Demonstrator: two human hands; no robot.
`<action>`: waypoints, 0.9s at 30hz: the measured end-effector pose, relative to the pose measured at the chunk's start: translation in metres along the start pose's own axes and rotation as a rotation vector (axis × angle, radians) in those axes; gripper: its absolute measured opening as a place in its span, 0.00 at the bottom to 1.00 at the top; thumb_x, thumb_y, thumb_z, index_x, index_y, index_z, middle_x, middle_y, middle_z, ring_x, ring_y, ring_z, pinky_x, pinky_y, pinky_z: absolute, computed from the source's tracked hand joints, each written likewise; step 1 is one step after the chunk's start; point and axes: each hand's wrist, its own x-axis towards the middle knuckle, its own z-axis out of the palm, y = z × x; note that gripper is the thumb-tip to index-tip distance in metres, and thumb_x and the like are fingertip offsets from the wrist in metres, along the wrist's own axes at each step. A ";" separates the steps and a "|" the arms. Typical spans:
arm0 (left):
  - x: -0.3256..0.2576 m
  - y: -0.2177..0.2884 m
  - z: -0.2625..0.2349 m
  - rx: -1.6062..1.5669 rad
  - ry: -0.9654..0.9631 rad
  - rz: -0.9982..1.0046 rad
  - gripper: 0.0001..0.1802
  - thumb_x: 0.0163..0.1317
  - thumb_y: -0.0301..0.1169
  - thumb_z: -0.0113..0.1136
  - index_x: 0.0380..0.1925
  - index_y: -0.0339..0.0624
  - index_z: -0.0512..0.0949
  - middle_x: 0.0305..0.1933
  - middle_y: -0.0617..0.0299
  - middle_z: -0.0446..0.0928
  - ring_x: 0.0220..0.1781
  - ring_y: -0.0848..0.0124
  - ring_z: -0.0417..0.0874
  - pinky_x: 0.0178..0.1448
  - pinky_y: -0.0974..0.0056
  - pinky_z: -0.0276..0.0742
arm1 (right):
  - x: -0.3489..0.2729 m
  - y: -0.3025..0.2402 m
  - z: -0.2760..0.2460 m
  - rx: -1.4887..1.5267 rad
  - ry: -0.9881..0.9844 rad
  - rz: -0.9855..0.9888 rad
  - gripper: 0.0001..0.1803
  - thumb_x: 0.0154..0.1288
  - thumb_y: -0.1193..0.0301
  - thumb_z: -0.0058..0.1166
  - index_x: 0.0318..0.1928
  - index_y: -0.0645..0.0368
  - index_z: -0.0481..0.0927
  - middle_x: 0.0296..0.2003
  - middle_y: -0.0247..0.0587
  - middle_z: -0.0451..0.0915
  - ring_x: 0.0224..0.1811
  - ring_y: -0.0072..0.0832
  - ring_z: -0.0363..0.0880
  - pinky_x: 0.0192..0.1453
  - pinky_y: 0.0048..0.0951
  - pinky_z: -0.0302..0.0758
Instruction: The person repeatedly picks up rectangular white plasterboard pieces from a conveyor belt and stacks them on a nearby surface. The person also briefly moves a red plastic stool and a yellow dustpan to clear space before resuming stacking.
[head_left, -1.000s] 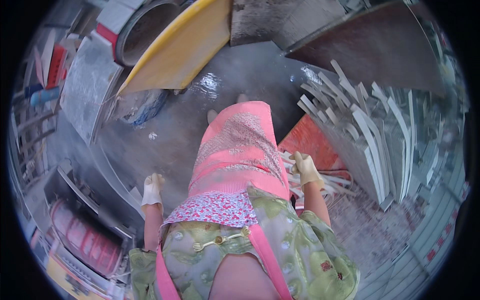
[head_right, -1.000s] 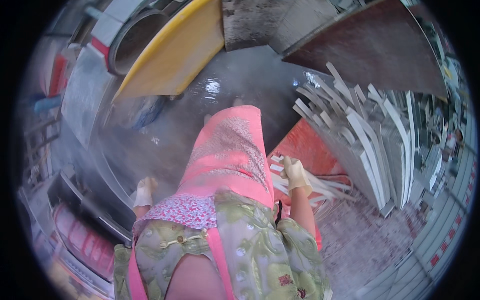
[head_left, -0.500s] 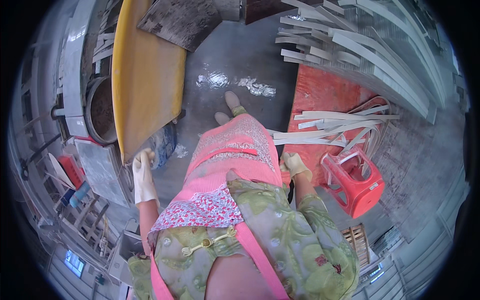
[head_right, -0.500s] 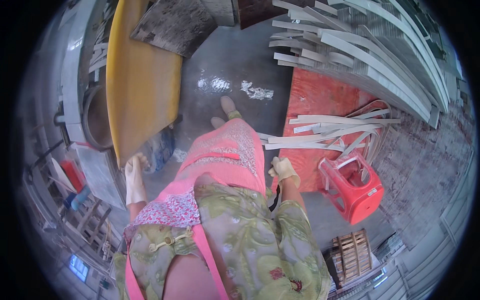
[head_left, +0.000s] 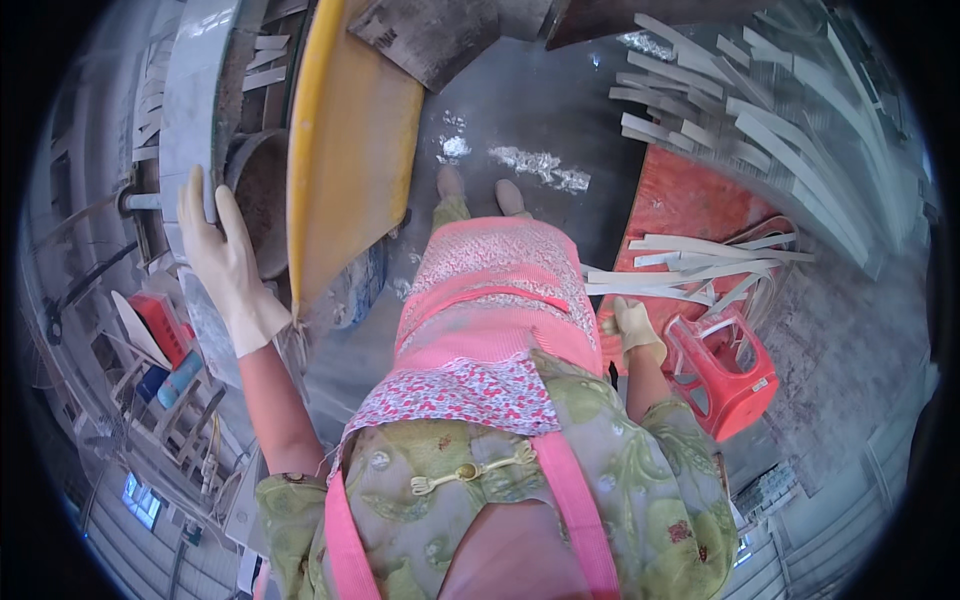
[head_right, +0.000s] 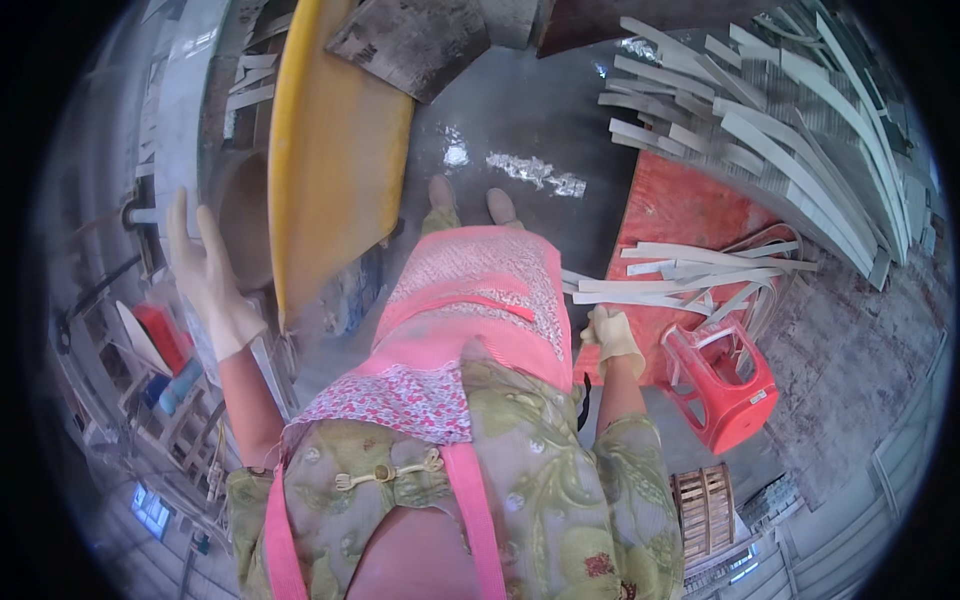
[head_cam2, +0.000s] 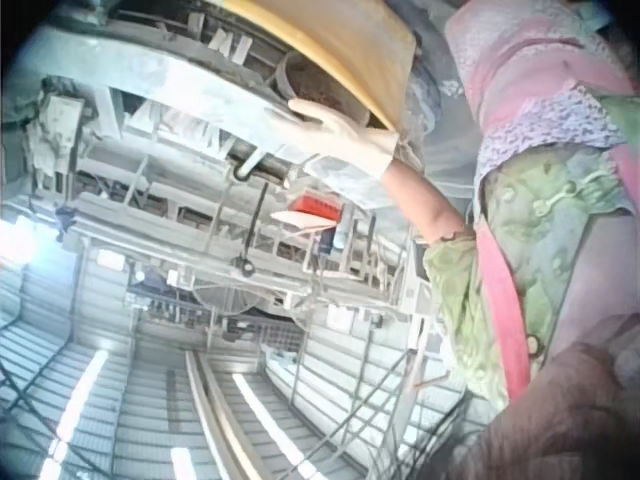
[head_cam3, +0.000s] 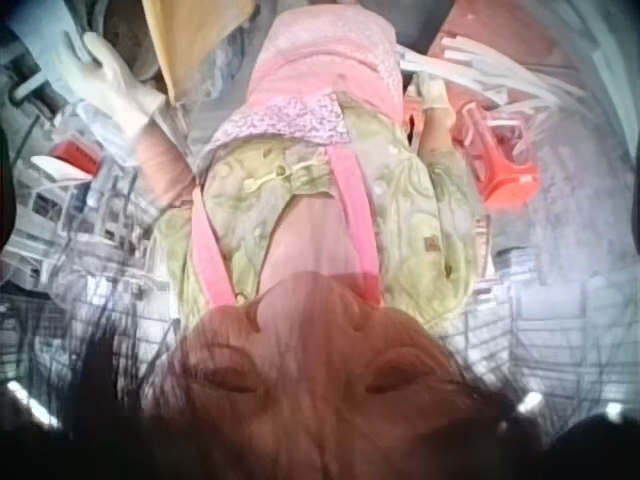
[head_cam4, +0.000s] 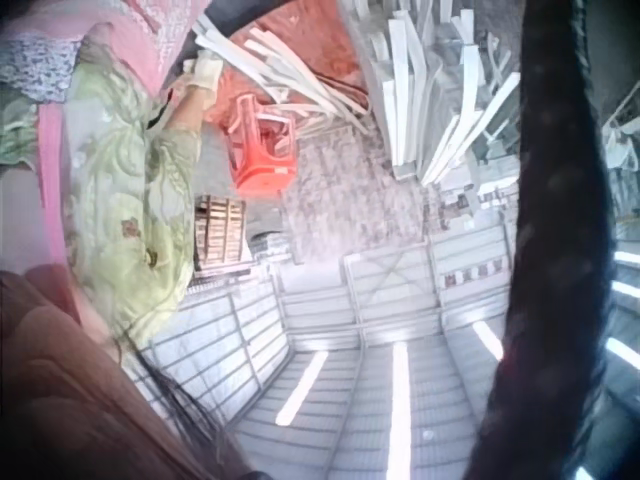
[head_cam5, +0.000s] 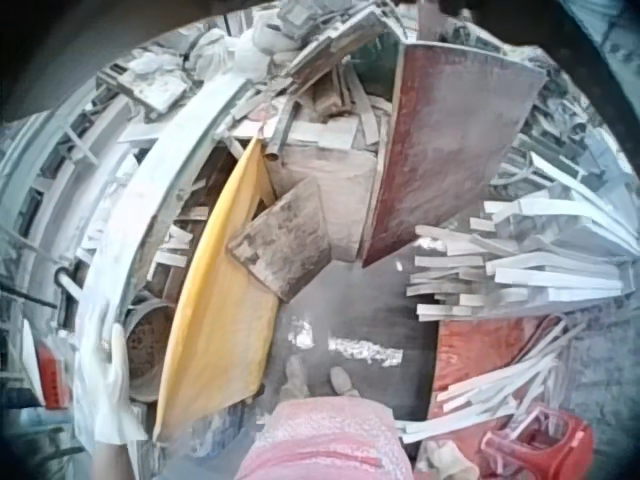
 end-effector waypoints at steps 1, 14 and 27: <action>0.016 -0.014 0.003 0.097 -0.006 0.020 0.28 0.85 0.41 0.58 0.73 0.30 0.76 0.75 0.37 0.77 0.79 0.44 0.75 0.85 0.47 0.64 | -0.006 -0.005 0.009 -0.015 0.018 0.007 0.24 0.77 0.62 0.49 0.50 0.74 0.86 0.26 0.56 0.87 0.22 0.40 0.87 0.26 0.42 0.86; 0.049 -0.119 0.047 0.290 -0.070 0.109 0.38 0.84 0.48 0.56 0.81 0.31 0.66 0.82 0.30 0.67 0.82 0.30 0.65 0.87 0.36 0.56 | -0.046 -0.065 0.093 -0.079 0.020 0.123 0.22 0.77 0.62 0.50 0.49 0.72 0.86 0.24 0.56 0.86 0.20 0.40 0.85 0.29 0.40 0.84; 0.044 -0.124 0.045 0.265 -0.089 0.082 0.39 0.85 0.51 0.54 0.83 0.33 0.64 0.85 0.30 0.64 0.86 0.29 0.61 0.89 0.35 0.52 | -0.055 -0.108 0.113 -0.046 -0.006 0.040 0.20 0.76 0.62 0.50 0.50 0.68 0.86 0.23 0.53 0.85 0.19 0.38 0.84 0.25 0.38 0.82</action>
